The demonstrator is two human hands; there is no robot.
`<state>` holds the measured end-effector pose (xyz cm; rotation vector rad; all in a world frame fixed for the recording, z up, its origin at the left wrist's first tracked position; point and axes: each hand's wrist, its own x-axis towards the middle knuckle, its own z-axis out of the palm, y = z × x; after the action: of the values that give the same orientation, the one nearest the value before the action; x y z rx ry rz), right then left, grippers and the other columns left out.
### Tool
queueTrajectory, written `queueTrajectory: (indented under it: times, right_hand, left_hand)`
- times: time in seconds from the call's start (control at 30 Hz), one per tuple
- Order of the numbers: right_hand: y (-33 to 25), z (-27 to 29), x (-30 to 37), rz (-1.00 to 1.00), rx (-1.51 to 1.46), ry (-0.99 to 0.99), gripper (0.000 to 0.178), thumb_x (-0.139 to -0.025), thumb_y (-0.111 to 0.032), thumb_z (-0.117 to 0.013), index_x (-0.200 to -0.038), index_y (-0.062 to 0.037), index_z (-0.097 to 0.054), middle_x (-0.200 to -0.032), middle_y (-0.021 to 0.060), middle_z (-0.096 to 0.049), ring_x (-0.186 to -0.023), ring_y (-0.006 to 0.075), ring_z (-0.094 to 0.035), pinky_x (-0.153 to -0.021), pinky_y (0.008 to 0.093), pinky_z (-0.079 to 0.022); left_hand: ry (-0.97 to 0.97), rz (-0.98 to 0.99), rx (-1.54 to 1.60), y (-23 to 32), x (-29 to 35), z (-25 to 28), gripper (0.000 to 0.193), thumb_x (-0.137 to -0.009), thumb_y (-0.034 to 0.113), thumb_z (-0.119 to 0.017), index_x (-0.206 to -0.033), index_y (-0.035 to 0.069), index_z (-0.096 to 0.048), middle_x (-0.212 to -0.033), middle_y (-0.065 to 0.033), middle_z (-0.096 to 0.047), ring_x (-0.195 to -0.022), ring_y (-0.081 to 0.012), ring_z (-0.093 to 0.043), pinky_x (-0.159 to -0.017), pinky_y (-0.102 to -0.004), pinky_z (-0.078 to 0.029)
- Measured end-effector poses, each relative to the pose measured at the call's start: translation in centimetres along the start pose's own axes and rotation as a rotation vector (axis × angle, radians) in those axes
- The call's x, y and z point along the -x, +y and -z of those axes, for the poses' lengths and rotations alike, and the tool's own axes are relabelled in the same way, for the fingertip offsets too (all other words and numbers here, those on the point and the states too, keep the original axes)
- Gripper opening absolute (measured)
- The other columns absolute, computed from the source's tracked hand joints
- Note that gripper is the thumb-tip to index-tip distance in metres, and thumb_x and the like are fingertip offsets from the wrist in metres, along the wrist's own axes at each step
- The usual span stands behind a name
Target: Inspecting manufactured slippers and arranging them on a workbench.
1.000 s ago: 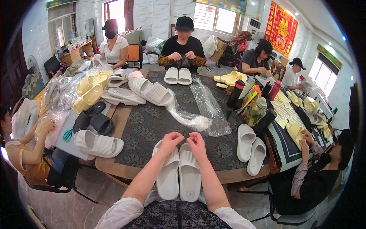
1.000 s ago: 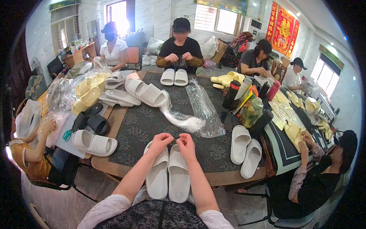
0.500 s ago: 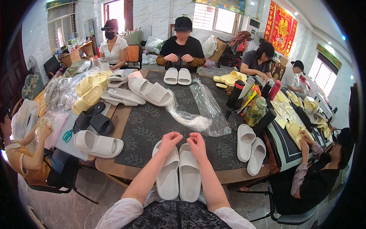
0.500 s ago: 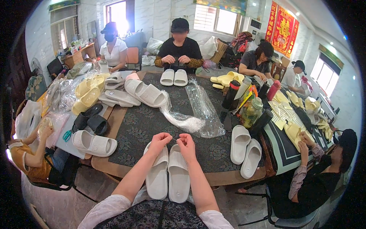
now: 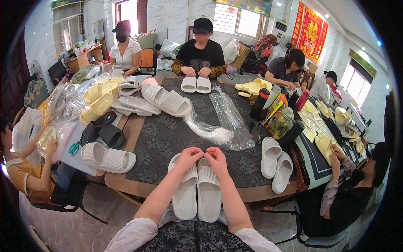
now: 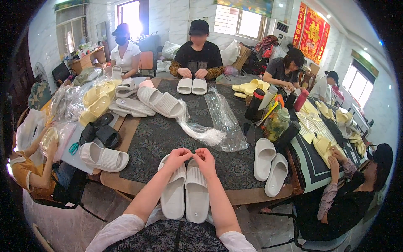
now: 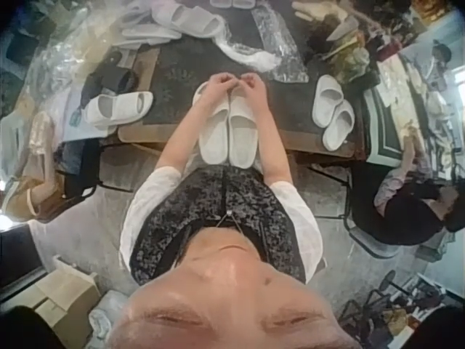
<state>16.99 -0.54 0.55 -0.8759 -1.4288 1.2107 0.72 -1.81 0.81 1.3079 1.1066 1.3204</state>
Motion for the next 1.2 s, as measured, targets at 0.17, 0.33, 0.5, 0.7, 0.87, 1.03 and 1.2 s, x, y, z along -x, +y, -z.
queueTrajectory:
  times: [0.17, 0.33, 0.5, 0.7, 0.87, 1.03, 1.2]
  right_hand:
    - [0.2, -0.11, -0.06, 0.003, -0.069, 0.114, 0.02, -0.084, -0.007, -0.065, -0.102, -0.0022, -0.058, -0.087, 0.0021, -0.062, -0.077, 0.0083, -0.057, -0.071, 0.0231, -0.046]
    - [-0.14, -0.05, 0.1, -0.05, 0.01, 0.026, 0.019, -0.084, -0.007, -0.065, -0.101, -0.0023, -0.058, -0.087, 0.0017, -0.061, -0.078, 0.0082, -0.056, -0.072, 0.0231, -0.046]
    - [0.11, -0.08, -0.01, -0.011, -0.027, 0.085, 0.02, -0.084, -0.008, -0.065, -0.101, -0.0024, -0.058, -0.087, 0.0016, -0.062, -0.078, 0.0081, -0.056, -0.072, 0.023, -0.046]
    - [0.22, 0.08, 0.03, -0.044, 0.004, -0.006, 0.019, -0.084, -0.007, -0.064, -0.102, -0.0028, -0.058, -0.087, 0.0011, -0.061, -0.078, 0.0074, -0.055, -0.071, 0.0229, -0.046]
    - [0.76, 0.03, -0.15, 0.021, -0.024, 0.08, 0.022, -0.084, -0.008, -0.066, -0.103, -0.0028, -0.058, -0.088, 0.0013, -0.061, -0.077, 0.0075, -0.055, -0.071, 0.0227, -0.045]
    - [0.15, -0.14, 0.05, 0.004, -0.011, 0.047, 0.02, -0.085, -0.006, -0.064, -0.104, -0.0026, -0.057, -0.089, 0.0016, -0.061, -0.078, 0.008, -0.055, -0.071, 0.0232, -0.046]
    - [-0.04, -0.24, 0.02, 0.023, -0.036, 0.042, 0.018, -0.086, -0.005, -0.062, -0.104, -0.0029, -0.057, -0.089, 0.0008, -0.06, -0.077, 0.0077, -0.055, -0.071, 0.0232, -0.045]
  left_hand:
    - [0.108, 0.036, 0.084, -0.26, -0.28, 0.39, 0.016, -0.084, 0.014, -0.067, -0.091, 0.0, -0.067, -0.08, 0.0001, -0.066, -0.073, -0.0057, -0.056, -0.066, -0.0222, -0.046]
    - [-0.035, 0.021, -0.079, -0.74, -0.19, 0.36, 0.02, -0.083, 0.018, -0.069, -0.091, -0.001, -0.068, -0.081, 0.0002, -0.065, -0.072, -0.0053, -0.056, -0.066, -0.0219, -0.046]
    - [0.058, 0.023, 0.014, -0.52, -0.38, 0.32, 0.017, -0.084, 0.017, -0.067, -0.09, 0.001, -0.067, -0.078, 0.0013, -0.063, -0.071, -0.0052, -0.054, -0.064, -0.0222, -0.044]
    - [0.025, 0.007, -0.014, -0.38, -0.12, 0.26, 0.017, -0.084, 0.017, -0.068, -0.091, 0.001, -0.067, -0.078, 0.0012, -0.064, -0.071, -0.0054, -0.055, -0.065, -0.0223, -0.045]
    - [0.037, -0.044, -0.066, -0.3, -0.04, -0.06, 0.017, -0.086, 0.016, -0.066, -0.092, 0.001, -0.066, -0.078, 0.0031, -0.062, -0.072, -0.0044, -0.053, -0.065, -0.0212, -0.044]
    - [0.057, 0.021, 0.083, -0.63, -0.32, 0.35, 0.018, -0.083, 0.016, -0.069, -0.091, -0.001, -0.067, -0.08, -0.0001, -0.065, -0.074, -0.006, -0.057, -0.067, -0.023, -0.047]
    - [0.043, -0.05, 0.007, -0.49, -0.19, 0.04, 0.015, -0.085, 0.015, -0.067, -0.09, 0.001, -0.067, -0.078, 0.0026, -0.063, -0.071, -0.0047, -0.054, -0.064, -0.0215, -0.044]
